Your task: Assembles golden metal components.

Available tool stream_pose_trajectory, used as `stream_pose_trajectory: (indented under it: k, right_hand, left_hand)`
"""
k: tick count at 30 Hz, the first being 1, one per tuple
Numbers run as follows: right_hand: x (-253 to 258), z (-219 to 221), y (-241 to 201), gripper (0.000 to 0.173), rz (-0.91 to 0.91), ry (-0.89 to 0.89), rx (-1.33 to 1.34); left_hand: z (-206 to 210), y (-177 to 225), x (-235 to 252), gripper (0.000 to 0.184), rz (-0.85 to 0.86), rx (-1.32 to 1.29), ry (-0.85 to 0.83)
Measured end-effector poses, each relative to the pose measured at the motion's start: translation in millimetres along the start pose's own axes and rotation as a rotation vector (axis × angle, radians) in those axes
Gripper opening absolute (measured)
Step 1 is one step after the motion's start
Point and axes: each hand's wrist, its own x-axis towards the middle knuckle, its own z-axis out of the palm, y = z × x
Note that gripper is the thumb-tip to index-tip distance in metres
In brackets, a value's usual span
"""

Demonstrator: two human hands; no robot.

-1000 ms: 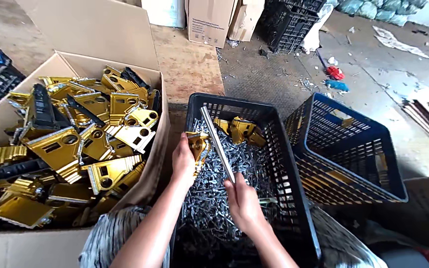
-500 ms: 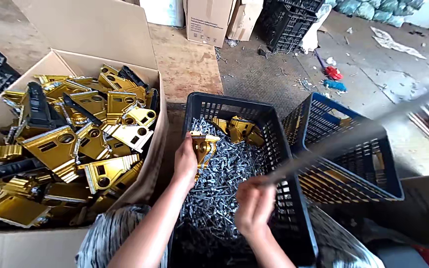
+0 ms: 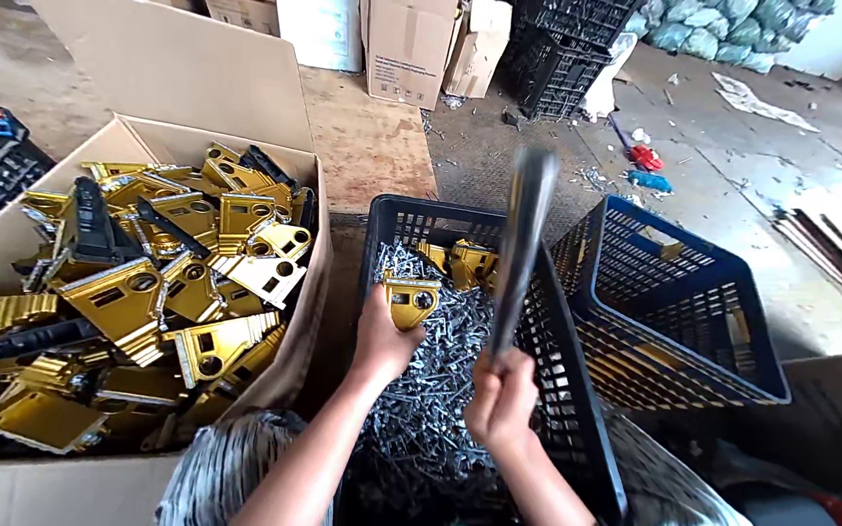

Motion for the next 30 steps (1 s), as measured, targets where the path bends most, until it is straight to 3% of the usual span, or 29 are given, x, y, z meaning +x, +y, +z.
stream_pose_trajectory:
  k: [1,3,4,8,12,14,16,18,19,20,23,25,28,30]
  right_hand:
    - [-3,5,1,0.041,0.013,-0.106,-0.099]
    - [-1,11,-3,0.034,0.222,-0.431,-0.202]
    - [-1,12,-3,0.034,0.233,-0.437,-0.191]
    - [-6,13,-4,0.045,-0.01,-0.102,-0.054]
    - [-5,19,5,0.032,0.23,-0.394,-0.147]
    - [-1,22,10,0.03,0.301,-0.302,0.042]
    - [5,25,6,0.029,0.544,-0.216,0.368]
    - [17,28,1,0.031,0.758,-0.133,0.792]
    - [20,28,-5,0.03,0.781,-0.082,0.969]
    - [20,27,-12,0.029,0.739,-0.063,1.104]
    - [9,19,-18,0.028,0.469,-0.12,1.297]
    - [3,16,-13,0.028,0.41,-0.146,1.08]
    - [0,14,1,0.025,0.456,-0.224,0.432]
    - [4,7,1,0.028,0.402,-0.31,0.123]
  left_hand:
    - [0,-1,-1,0.084,0.018,0.011,0.011]
    - [1,-5,-2,0.084,0.021,0.048,0.012]
    - [2,-5,-2,0.083,0.01,0.085,0.009]
    - [2,1,-4,0.082,-0.017,0.158,0.009]
    - [3,0,-2,0.086,0.018,0.127,0.019]
    - [2,3,-1,0.083,0.024,0.085,0.01]
    - [1,-1,-3,0.087,0.024,-0.038,-0.052]
    - [3,-6,-3,0.097,0.024,-0.287,-0.145]
    - [4,-5,-4,0.098,0.018,-0.426,-0.194]
    - [3,-3,-5,0.094,0.018,-0.534,-0.22]
    - [-7,0,-6,0.043,-0.043,-0.79,-0.184]
    - [-15,2,-3,0.03,-0.088,-0.944,-0.167]
    - [-17,5,-3,0.043,-0.106,-1.111,-0.184]
    - [-13,9,-2,0.056,-0.175,-1.114,-0.1]
